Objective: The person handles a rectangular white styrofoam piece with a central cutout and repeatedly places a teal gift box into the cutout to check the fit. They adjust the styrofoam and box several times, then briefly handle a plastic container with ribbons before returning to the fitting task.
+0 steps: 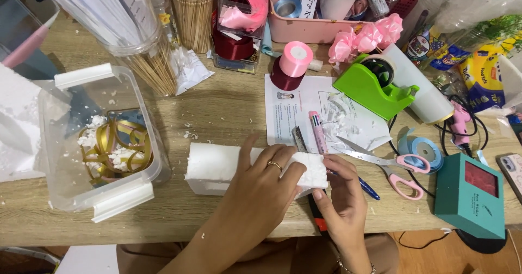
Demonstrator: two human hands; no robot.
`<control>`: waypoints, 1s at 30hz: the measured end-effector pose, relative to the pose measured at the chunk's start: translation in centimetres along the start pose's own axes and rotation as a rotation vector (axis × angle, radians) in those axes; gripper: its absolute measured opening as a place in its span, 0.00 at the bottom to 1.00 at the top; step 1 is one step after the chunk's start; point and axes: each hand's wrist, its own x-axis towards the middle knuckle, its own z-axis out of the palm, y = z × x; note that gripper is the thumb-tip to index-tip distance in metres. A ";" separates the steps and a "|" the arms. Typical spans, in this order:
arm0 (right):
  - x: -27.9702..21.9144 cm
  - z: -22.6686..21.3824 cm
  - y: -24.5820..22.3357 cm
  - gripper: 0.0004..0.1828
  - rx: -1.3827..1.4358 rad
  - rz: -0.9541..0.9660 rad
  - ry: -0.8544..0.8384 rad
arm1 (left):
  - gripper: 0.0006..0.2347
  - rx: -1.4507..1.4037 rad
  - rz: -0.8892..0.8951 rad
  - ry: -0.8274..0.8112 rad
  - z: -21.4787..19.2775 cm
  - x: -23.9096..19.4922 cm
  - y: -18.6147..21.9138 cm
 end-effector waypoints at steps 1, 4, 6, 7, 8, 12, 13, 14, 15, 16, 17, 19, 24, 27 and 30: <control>0.0 0.0 0.1 0.21 0.003 -0.012 0.007 | 0.08 -0.043 0.020 -0.012 0.0 0.1 0.0; -0.2 -0.1 -0.3 0.20 -0.037 0.020 0.000 | 0.09 -0.087 0.033 -0.077 0.2 0.0 0.0; -0.4 -0.2 -0.2 0.21 -0.041 0.020 -0.006 | 0.09 -0.077 0.041 -0.075 0.3 -0.2 -0.1; -0.5 -0.3 -0.1 0.21 -0.042 0.017 -0.013 | 0.10 -0.064 0.050 -0.074 0.4 -0.2 -0.2; -0.5 -0.2 -0.1 0.21 -0.042 0.016 -0.012 | 0.10 -0.063 0.051 -0.074 0.4 -0.2 -0.1; -0.6 -0.3 -0.7 0.20 -0.072 0.017 -0.007 | 0.10 -0.118 0.052 -0.023 0.4 -0.6 0.3; -0.5 -0.3 -0.9 0.20 -0.077 0.007 -0.021 | 0.16 -0.110 0.065 -0.026 0.3 -0.7 0.4; -0.6 -0.3 -1.1 0.20 -0.077 0.004 -0.021 | 0.16 -0.108 0.066 -0.025 0.2 -0.8 0.5; -0.6 -0.3 -1.3 0.20 -0.083 0.008 -0.023 | 0.15 -0.102 0.066 0.001 0.1 -0.8 0.6; -0.7 -0.3 -1.5 0.20 -0.089 0.011 -0.025 | 0.15 -0.097 0.067 0.027 -0.1 -0.9 0.7; -0.6 -0.5 -1.5 0.20 -0.089 0.007 -0.025 | 0.15 -0.095 0.068 0.030 -0.1 -0.9 0.8; -0.6 -0.9 -1.5 0.22 -0.090 0.009 -0.069 | 0.12 -0.079 0.078 0.043 -0.2 -0.9 1.1; -0.8 -1.1 -2.5 0.32 -0.136 0.030 -0.106 | 0.13 -0.068 0.091 0.096 0.0 -0.7 1.1; -1.4 -0.8 -2.4 0.44 -0.219 -0.074 -0.016 | 0.15 -0.030 0.085 0.096 -0.2 -0.6 1.3; -1.8 -1.0 -2.4 0.49 -0.364 -0.227 0.035 | 0.16 -0.016 0.088 0.126 -0.2 -0.6 1.2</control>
